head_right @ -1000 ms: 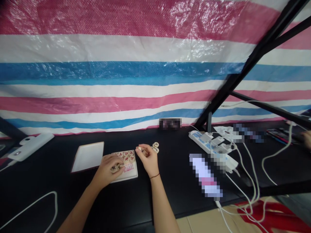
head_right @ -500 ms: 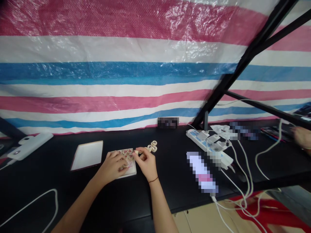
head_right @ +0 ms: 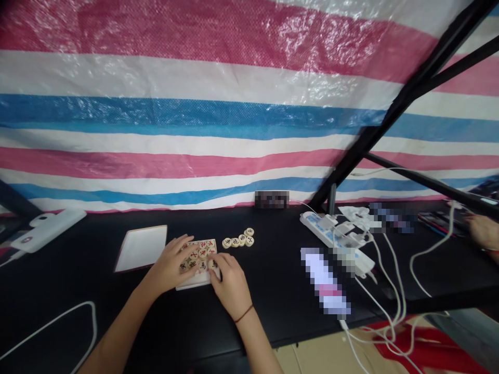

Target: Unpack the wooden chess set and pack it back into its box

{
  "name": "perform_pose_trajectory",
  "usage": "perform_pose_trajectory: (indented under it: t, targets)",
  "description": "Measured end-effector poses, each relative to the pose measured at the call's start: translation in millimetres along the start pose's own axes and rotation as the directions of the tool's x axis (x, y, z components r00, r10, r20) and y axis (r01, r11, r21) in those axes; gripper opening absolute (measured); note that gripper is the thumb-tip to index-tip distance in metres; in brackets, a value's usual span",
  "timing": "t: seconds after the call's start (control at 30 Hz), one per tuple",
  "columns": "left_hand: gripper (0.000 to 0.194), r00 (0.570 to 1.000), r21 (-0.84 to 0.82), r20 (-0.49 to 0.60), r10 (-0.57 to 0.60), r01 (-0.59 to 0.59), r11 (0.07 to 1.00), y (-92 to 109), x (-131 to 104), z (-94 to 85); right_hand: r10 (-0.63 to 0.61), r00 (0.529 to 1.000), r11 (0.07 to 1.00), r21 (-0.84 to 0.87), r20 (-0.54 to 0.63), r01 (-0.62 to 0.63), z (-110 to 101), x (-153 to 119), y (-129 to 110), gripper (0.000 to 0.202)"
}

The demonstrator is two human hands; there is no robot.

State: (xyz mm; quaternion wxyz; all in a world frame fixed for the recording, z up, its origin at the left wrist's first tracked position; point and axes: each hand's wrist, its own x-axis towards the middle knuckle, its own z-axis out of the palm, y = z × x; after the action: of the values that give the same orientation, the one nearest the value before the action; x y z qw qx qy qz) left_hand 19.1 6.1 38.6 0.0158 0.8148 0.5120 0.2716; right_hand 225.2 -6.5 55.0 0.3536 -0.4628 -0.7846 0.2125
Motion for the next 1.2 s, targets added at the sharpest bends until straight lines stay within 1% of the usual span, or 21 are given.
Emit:
perform_pose_trajectory:
  t: [0.1, 0.2, 0.33, 0.47, 0.53, 0.6, 0.67, 0.7, 0.77, 0.8, 0.9, 0.97, 1.0, 1.07, 1.2]
  targets:
    - [0.051, 0.999, -0.013, 0.039, -0.018, 0.018, 1.0, -1.9, -4.2, 7.1, -0.025, 0.998, 0.991, -0.128, 0.05, 0.032, 7.5, 4.1, -4.8, 0.021]
    - [0.059, 0.996, -0.033, 0.084, -0.042, 0.045, 0.998, -2.1, -6.4, 11.7, -0.03, 0.995, 0.981, -0.189, 0.097, 0.048, 10.9, 8.5, -6.5, 0.01]
    - [0.063, 0.99, -0.044, 0.129, -0.059, 0.065, 0.997, -3.1, -6.7, 13.5, -0.019, 0.994, 0.969, -0.243, 0.11, 0.045, 12.2, 11.6, -4.7, 0.012]
    - [0.063, 0.99, -0.042, 0.129, -0.063, 0.069, 0.997, -3.6, -6.0, 13.8, 0.008, 0.991, 0.945, -0.324, 0.135, 0.036, 16.2, 11.3, -3.9, 0.005]
    - [0.063, 0.99, -0.043, 0.125, -0.064, 0.07, 0.997, -3.4, -5.3, 13.8, -0.002, 0.992, 0.954, -0.296, 0.127, 0.04, 14.5, 11.2, -1.8, 0.005]
    - [0.063, 0.991, -0.039, 0.115, -0.065, 0.07, 0.997, -2.6, -3.5, 13.4, -0.001, 0.995, 0.981, -0.194, 0.098, 0.02, 6.5, 14.0, 4.6, 0.007]
    - [0.065, 0.992, -0.029, 0.11, -0.058, 0.062, 0.998, -0.5, -0.3, 12.7, 0.049, 0.999, 0.992, -0.115, 0.011, -0.048, -7.3, 22.3, 16.9, 0.014]
    - [0.067, 0.992, -0.022, 0.113, -0.053, 0.056, 0.998, 1.1, 1.8, 12.3, 0.099, 0.993, 0.988, -0.116, -0.06, -0.106, -15.2, 28.8, 25.1, 0.018]
    - [0.072, 0.99, -0.005, 0.133, -0.044, 0.045, 0.999, 5.2, 6.1, 12.2, 0.199, 0.957, 0.942, -0.227, -0.21, -0.246, -29.7, 45.4, 43.7, 0.023]
    - [0.075, 0.988, 0.003, 0.148, -0.04, 0.04, 0.999, 7.5, 8.1, 12.5, 0.259, 0.933, 0.901, -0.286, -0.251, -0.327, -35.3, 54.7, 53.0, 0.023]
    - [0.079, 0.979, 0.016, 0.199, -0.037, 0.035, 0.999, 13.5, 12.1, 14.3, 0.463, 0.86, 0.762, -0.399, -0.216, -0.51, -42.2, 80.6, 76.1, 0.027]
    - [0.079, 0.973, 0.024, 0.227, -0.043, 0.038, 0.999, 15.5, 12.9, 15.7, 0.553, 0.818, 0.709, -0.426, -0.159, -0.562, -40.3, 92.3, 85.6, 0.029]
    - [0.077, 0.972, 0.032, 0.232, -0.05, 0.043, 0.999, 15.8, 12.8, 16.3, 0.574, 0.808, 0.702, -0.43, -0.132, -0.568, -38.6, 96.1, 88.7, 0.029]
    - [0.072, 0.972, 0.051, 0.224, -0.065, 0.055, 0.997, 15.3, 12.2, 17.4, 0.583, 0.807, 0.709, -0.426, -0.094, -0.562, -35.3, 100.4, 92.9, 0.027]
    - [0.066, 0.976, 0.074, 0.208, -0.071, 0.056, 0.996, 12.4, 10.4, 19.8, 0.596, 0.801, 0.714, -0.415, -0.066, -0.565, -33.8, 103.0, 96.6, 0.023]
